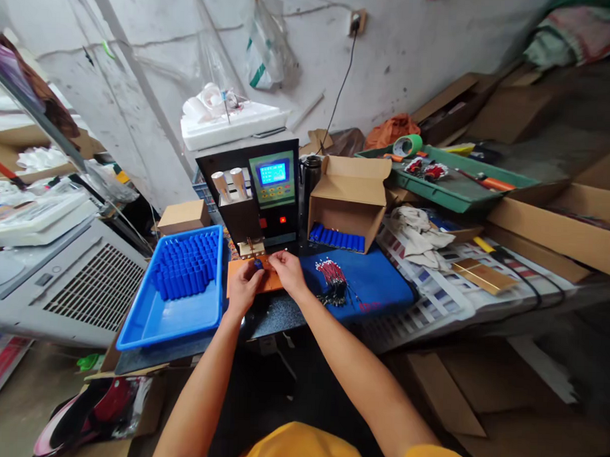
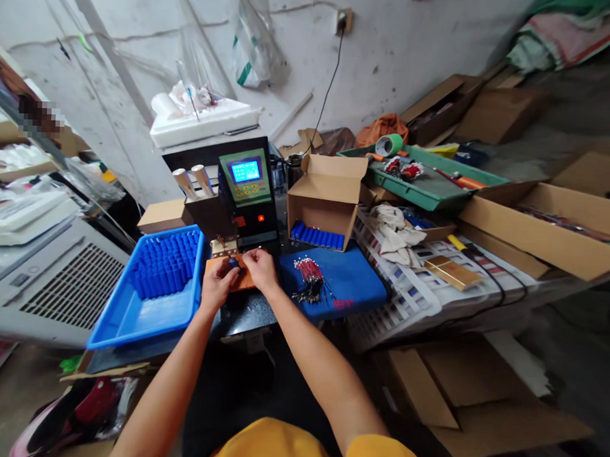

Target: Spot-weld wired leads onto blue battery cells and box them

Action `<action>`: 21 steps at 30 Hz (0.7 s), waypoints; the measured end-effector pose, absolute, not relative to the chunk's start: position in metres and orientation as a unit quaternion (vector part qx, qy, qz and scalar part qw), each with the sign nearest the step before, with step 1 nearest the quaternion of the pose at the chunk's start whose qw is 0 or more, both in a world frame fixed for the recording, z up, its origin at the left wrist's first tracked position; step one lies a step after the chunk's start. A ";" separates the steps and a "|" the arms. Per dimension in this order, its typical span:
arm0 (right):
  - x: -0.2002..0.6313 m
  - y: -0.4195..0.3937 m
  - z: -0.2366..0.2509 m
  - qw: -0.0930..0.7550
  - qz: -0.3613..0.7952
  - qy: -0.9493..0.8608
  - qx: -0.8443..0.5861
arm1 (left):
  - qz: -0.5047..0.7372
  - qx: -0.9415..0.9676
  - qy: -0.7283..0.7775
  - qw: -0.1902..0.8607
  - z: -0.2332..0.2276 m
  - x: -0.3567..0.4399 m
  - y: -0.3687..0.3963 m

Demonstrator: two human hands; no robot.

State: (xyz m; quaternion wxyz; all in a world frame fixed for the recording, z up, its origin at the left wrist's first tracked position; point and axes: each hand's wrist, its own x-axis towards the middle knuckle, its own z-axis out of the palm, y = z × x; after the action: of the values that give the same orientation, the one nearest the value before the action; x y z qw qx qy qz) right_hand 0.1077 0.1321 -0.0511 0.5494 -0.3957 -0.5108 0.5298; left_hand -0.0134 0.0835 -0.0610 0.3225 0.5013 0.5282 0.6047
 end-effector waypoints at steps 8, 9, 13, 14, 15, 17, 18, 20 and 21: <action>0.094 0.133 -0.047 0.505 0.499 -0.567 -0.418 | 0.626 0.496 0.512 0.315 -0.068 -0.016 0.085; 0.093 0.133 -0.048 0.503 0.487 -0.574 -0.425 | 0.626 0.498 0.511 0.315 -0.069 -0.017 0.086; 0.091 0.132 -0.051 0.496 0.457 -0.588 -0.447 | 0.625 0.501 0.514 0.307 -0.070 -0.017 0.086; 0.091 0.131 -0.051 0.496 0.453 -0.590 -0.448 | 0.624 0.502 0.516 0.304 -0.070 -0.017 0.086; 0.091 0.131 -0.050 0.497 0.449 -0.591 -0.449 | 0.623 0.502 0.519 0.301 -0.069 -0.017 0.086; 0.090 0.130 -0.049 0.499 0.444 -0.594 -0.449 | 0.622 0.501 0.522 0.300 -0.069 -0.017 0.086; 0.090 0.129 -0.048 0.499 0.441 -0.594 -0.450 | 0.622 0.499 0.524 0.300 -0.070 -0.017 0.086; 0.090 0.128 -0.047 0.500 0.439 -0.594 -0.452 | 0.622 0.498 0.524 0.302 -0.070 -0.017 0.086; 0.089 0.128 -0.046 0.499 0.439 -0.594 -0.453 | 0.621 0.499 0.523 0.304 -0.071 -0.017 0.086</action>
State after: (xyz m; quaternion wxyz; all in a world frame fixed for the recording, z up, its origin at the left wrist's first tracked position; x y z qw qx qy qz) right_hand 0.0893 0.1275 -0.0462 0.4991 -0.4533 -0.5937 0.4393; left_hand -0.0171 0.0861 -0.0709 0.3045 0.4992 0.5225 0.6206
